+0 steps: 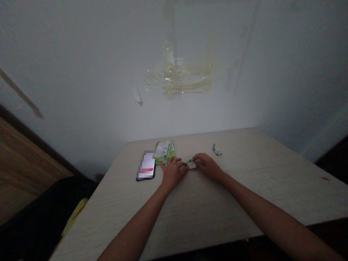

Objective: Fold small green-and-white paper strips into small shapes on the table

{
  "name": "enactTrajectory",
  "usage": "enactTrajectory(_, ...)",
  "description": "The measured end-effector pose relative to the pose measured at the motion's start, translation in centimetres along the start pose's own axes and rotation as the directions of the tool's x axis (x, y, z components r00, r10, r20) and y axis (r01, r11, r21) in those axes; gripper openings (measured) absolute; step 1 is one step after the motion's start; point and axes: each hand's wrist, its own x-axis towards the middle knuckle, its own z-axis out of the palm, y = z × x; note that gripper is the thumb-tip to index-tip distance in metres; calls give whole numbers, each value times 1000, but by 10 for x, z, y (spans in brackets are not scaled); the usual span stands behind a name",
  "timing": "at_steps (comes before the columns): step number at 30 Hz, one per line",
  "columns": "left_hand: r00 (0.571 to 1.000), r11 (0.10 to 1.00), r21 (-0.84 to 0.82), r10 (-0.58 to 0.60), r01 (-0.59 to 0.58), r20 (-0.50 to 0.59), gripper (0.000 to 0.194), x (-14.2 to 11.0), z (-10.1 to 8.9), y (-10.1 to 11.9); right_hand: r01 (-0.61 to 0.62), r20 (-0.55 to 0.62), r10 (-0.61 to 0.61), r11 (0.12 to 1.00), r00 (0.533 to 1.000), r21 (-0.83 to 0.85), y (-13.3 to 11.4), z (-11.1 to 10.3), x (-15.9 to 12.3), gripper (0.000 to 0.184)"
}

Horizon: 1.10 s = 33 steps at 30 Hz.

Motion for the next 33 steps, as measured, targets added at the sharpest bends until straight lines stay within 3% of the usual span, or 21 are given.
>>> enactTrajectory(10,999,1000,21,9,-8,-38,23,-1,1,2,29,24,-27,997,999,-69,-9,-1,0,26)
enactTrajectory(21,998,999,29,20,-19,-52,32,0,-1,2,92,18,-90,971,996,-220,-3,2,2,16)
enactTrajectory(27,992,993,37,111,-114,63,31,0,-3,5,128,31,-124,965,992,-231,0,3,1,17)
enactTrajectory(33,975,985,-17,173,-172,140,26,1,0,-1,29,-68,-46,971,997,-239,3,1,0,13)
